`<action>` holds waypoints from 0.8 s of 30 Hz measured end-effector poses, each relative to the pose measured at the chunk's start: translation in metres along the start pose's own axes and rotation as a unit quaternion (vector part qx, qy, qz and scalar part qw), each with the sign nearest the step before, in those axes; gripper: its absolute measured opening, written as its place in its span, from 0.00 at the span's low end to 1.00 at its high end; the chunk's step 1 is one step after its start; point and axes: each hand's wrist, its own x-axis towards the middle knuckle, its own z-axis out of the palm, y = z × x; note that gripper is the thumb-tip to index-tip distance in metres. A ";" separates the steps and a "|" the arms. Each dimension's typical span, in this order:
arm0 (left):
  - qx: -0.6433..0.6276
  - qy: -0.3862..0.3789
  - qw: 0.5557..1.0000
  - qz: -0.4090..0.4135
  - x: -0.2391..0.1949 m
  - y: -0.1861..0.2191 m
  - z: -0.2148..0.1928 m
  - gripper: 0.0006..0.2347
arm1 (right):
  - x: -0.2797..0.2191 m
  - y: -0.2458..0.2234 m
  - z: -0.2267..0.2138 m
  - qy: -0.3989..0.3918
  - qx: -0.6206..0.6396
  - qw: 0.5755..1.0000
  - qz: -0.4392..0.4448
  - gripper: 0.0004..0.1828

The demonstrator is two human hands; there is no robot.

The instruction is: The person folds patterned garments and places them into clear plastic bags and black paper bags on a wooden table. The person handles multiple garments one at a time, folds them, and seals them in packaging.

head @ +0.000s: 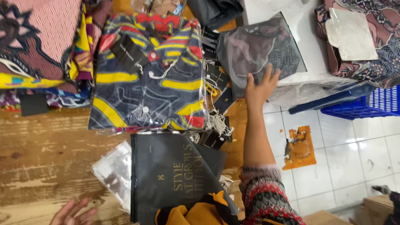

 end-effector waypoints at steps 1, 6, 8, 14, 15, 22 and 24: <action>0.076 0.088 0.993 -0.007 -0.003 -0.008 0.005 0.25 | 0.002 0.007 -0.002 0.015 -0.012 1.000 -0.001 0.35; 0.215 0.151 0.965 0.000 -0.013 -0.009 0.014 0.26 | 0.044 0.030 0.032 0.214 0.178 0.951 0.132 0.40; 0.192 0.140 0.971 0.004 -0.015 -0.001 0.011 0.26 | 0.048 0.033 0.031 0.197 0.348 0.823 0.403 0.36; 0.121 0.125 0.985 0.011 -0.014 0.002 0.001 0.26 | 0.116 0.024 -0.026 -0.075 0.663 0.633 0.393 0.24; 0.166 0.185 0.968 0.011 -0.021 0.000 0.004 0.24 | 0.134 0.023 -0.042 -0.093 0.672 0.649 0.345 0.24; 0.233 0.279 0.930 -0.047 -0.029 -0.009 0.031 0.23 | 0.190 0.054 -0.124 -0.174 0.416 0.891 0.057 0.25; 0.225 0.271 0.935 -0.039 -0.019 -0.010 0.029 0.23 | 0.189 0.063 -0.115 -0.232 0.275 0.930 0.079 0.26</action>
